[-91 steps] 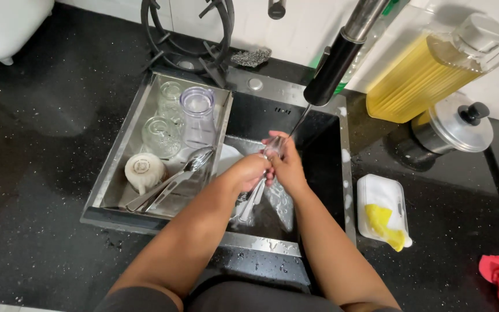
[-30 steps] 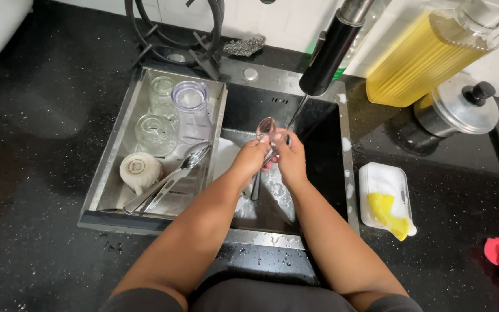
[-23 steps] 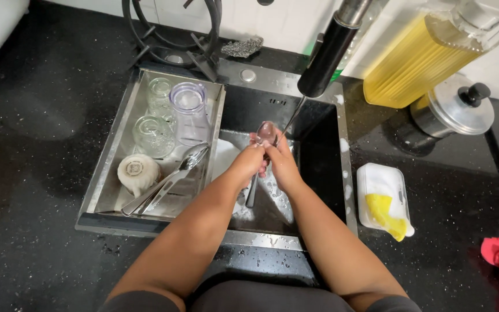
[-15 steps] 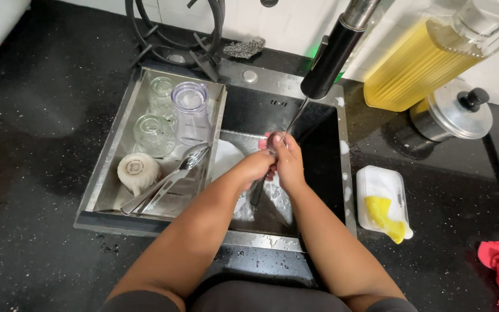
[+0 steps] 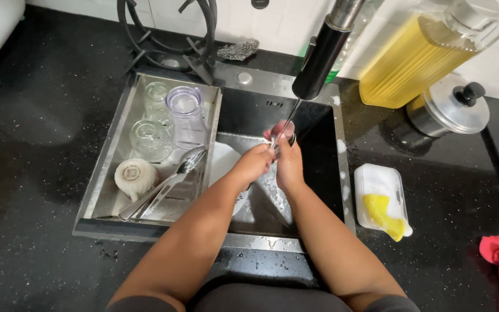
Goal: Washing dishes in the sink and cleaning a gas stovetop with a cloth.
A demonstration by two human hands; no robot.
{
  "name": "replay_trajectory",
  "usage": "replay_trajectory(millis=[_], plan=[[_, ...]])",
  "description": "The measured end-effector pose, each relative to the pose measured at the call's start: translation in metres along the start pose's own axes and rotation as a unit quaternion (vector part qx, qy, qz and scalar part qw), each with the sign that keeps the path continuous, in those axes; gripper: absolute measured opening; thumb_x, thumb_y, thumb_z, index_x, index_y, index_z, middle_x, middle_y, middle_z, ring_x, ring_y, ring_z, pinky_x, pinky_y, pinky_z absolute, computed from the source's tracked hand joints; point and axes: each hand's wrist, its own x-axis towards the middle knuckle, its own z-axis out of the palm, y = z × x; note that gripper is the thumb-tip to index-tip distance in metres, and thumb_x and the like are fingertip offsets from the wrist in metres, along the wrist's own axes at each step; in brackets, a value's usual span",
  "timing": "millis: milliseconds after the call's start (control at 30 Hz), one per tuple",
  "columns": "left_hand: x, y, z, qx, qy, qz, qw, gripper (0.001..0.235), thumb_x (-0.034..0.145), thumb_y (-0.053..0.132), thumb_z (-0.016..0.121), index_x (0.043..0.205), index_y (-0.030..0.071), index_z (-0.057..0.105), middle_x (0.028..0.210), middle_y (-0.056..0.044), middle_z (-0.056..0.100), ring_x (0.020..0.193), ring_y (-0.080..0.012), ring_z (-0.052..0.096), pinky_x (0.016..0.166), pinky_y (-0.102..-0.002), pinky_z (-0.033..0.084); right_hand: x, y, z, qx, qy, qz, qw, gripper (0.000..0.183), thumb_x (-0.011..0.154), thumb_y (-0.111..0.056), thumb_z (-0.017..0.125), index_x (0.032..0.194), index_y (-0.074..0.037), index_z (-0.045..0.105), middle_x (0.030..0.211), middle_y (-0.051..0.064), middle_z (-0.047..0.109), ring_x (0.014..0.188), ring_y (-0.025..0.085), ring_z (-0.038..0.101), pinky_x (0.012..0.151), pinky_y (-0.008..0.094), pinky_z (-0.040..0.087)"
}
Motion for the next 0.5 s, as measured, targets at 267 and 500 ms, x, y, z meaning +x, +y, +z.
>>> replay_trajectory(millis=[267, 500], plan=[[-0.017, 0.034, -0.003, -0.119, 0.048, -0.099, 0.987, 0.023, 0.099, 0.032, 0.049, 0.082, 0.018, 0.055, 0.063, 0.005, 0.046, 0.050, -0.0072, 0.039, 0.047, -0.028, 0.033, -0.011, -0.022, 0.012, 0.027, -0.183, 0.144, 0.972, 0.043, 0.108, -0.036, 0.050, 0.127, 0.001, 0.064, 0.088, 0.005, 0.066, 0.071, 0.014, 0.062, 0.058, 0.031, 0.050], [-0.017, 0.029, -0.027, -0.341, -0.182, -0.168, 0.907, 0.033, 0.098, 0.033, 0.041, 0.068, 0.019, 0.045, 0.053, 0.008, 0.040, 0.041, -0.0075, 0.034, 0.045, -0.031, 0.036, 0.001, 0.005, -0.021, 0.137, -0.169, 0.219, 0.951, 0.016, 0.108, -0.021, 0.060, 0.101, -0.008, 0.056, 0.095, 0.007, 0.066, 0.085, 0.017, 0.070, 0.074, 0.035, 0.060]])
